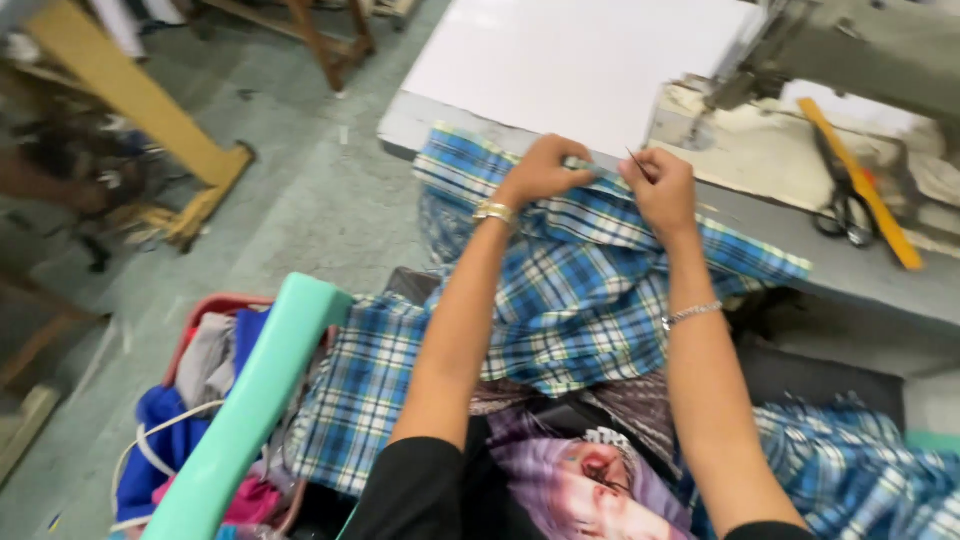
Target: Trimming loose threads from a plaid shirt using small hand snips at a sewing workstation.
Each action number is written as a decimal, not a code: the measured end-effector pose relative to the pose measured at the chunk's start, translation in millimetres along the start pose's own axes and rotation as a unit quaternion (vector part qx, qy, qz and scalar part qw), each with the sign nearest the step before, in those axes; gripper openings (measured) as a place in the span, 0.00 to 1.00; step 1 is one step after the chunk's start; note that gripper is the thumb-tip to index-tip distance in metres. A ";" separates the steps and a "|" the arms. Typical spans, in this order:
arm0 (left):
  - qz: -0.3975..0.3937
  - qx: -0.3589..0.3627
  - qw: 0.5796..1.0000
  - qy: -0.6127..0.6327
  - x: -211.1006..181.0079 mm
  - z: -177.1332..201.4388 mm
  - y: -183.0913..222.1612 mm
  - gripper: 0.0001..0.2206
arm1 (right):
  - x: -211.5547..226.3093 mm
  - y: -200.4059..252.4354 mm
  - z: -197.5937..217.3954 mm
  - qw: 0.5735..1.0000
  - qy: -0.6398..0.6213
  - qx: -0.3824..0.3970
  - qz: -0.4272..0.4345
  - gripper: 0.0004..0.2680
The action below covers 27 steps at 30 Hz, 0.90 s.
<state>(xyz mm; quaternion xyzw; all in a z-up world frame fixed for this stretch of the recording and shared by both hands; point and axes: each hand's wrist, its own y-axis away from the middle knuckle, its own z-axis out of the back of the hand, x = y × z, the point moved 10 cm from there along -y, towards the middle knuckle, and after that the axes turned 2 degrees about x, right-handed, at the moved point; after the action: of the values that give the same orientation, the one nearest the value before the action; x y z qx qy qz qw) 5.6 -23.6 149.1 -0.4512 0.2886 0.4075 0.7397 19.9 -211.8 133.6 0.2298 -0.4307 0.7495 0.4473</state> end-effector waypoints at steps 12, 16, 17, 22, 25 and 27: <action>0.016 0.036 0.992 0.120 -49.0 17.7 17.4 0.01 | 54.2 5.4 5.7 0.993 -0.115 0.026 0.032 0.14; 0.015 0.094 0.991 0.094 -45.6 12.9 9.8 0.03 | 74.4 5.9 6.1 0.993 -0.097 0.048 0.052 0.17; 0.009 0.127 0.990 0.060 -42.7 7.7 7.3 0.05 | 78.7 6.9 1.9 0.992 -0.082 0.077 0.064 0.18; -0.017 0.141 0.990 0.012 -44.8 5.1 5.7 0.06 | 80.9 5.7 -8.0 0.993 -0.041 0.102 0.034 0.19; -0.028 0.147 0.989 -0.002 -48.6 4.8 6.2 0.06 | 79.2 5.2 -11.7 0.993 -0.005 0.112 0.031 0.13; -0.030 0.144 0.989 0.003 -47.4 5.2 7.3 0.06 | 76.0 4.9 -14.8 0.992 0.009 0.122 0.030 0.09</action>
<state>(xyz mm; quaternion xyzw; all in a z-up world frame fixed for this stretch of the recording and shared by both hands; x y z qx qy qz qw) -24.2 -33.3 185.8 -0.3496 0.3326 0.3383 0.8079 -21.3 -164.4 179.1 0.2627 -0.3382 0.8118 0.3969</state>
